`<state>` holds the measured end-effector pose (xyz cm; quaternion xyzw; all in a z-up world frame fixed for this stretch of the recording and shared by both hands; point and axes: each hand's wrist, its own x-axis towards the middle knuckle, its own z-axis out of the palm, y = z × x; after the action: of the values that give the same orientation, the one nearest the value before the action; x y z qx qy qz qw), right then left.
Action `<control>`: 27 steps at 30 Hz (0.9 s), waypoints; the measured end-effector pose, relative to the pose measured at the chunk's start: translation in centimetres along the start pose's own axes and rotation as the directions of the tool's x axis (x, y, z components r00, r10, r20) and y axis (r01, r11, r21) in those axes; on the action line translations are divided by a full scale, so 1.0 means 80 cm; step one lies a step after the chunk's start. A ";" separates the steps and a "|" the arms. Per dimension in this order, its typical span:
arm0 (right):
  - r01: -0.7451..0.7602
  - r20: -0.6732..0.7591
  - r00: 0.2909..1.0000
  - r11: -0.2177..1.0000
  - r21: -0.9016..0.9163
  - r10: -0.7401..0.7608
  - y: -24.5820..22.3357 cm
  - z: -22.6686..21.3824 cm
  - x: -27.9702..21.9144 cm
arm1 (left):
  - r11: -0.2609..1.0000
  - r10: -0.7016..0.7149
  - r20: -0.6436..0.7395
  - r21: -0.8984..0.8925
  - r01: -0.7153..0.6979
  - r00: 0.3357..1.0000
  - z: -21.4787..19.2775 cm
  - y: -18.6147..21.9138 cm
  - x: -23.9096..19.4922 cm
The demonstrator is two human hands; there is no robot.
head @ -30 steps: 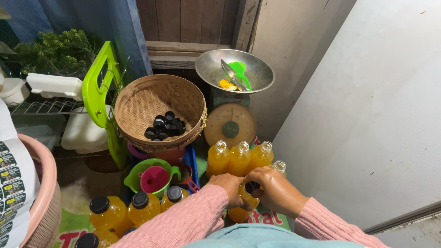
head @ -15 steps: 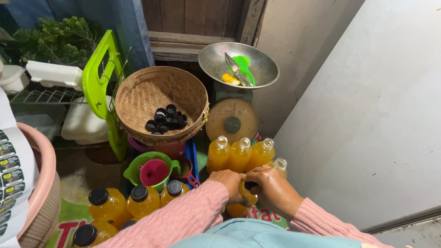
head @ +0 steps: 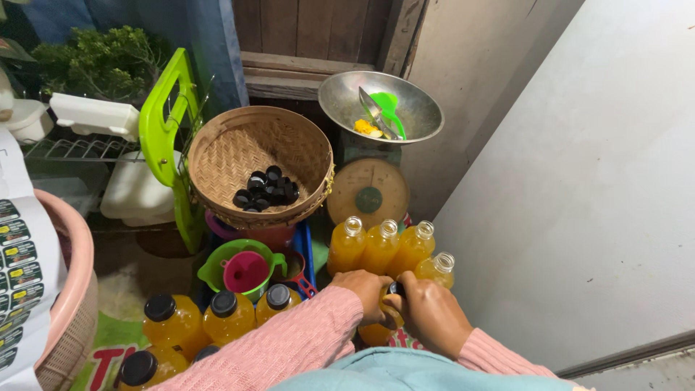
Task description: The person applies printed labels to plastic bottles filled with orange liquid, then secures black caps on each bottle. The person handles the bottles one at a time, peels labels from a sheet, and places them on the bottles before capping them.
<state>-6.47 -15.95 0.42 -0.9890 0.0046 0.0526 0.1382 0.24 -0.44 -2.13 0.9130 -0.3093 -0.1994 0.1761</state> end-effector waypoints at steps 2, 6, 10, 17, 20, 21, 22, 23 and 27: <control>0.138 -0.110 0.984 0.990 0.006 -0.137 0.001 -0.004 0.003 | 1.000 -0.001 0.021 0.008 0.001 1.000 -0.003 -0.001 0.000; 0.257 -0.113 0.961 0.966 0.040 -0.251 0.004 -0.008 0.010 | 1.000 -0.001 0.039 -0.006 0.001 0.999 -0.007 0.002 -0.001; 0.288 -0.072 0.956 0.958 0.019 -0.285 0.002 -0.009 0.010 | 1.000 -0.014 0.043 -0.014 0.015 0.999 -0.011 0.003 -0.005; 0.466 -0.045 0.884 0.884 0.024 -0.465 0.004 -0.024 0.011 | 1.000 0.003 0.052 -0.022 -0.001 0.999 -0.014 0.002 -0.008; 0.383 -0.044 0.923 0.923 0.029 -0.382 0.000 -0.025 0.008 | 1.000 -0.005 0.066 -0.009 0.006 0.998 -0.014 0.002 -0.005; 0.338 -0.042 0.941 0.941 0.030 -0.336 -0.001 -0.025 0.007 | 1.000 -0.012 0.074 -0.001 0.012 0.997 -0.014 0.001 -0.004; 0.223 0.004 0.975 0.975 -0.004 -0.223 -0.004 -0.026 0.007 | 1.000 -0.013 0.065 -0.003 0.013 0.998 -0.013 0.000 -0.003; 0.105 0.045 0.994 0.994 -0.042 -0.103 -0.006 -0.027 0.007 | 1.000 -0.014 0.056 -0.006 0.015 0.998 -0.012 0.000 -0.002; 0.073 0.041 0.997 0.997 -0.017 -0.072 -0.009 -0.035 -0.001 | 1.000 0.017 0.042 -0.003 -0.017 0.999 -0.007 -0.002 0.000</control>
<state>-6.22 -16.04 3.29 -0.9885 -0.0348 0.0676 0.1308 0.59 -0.23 -1.69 0.9057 -0.3205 -0.2175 0.1724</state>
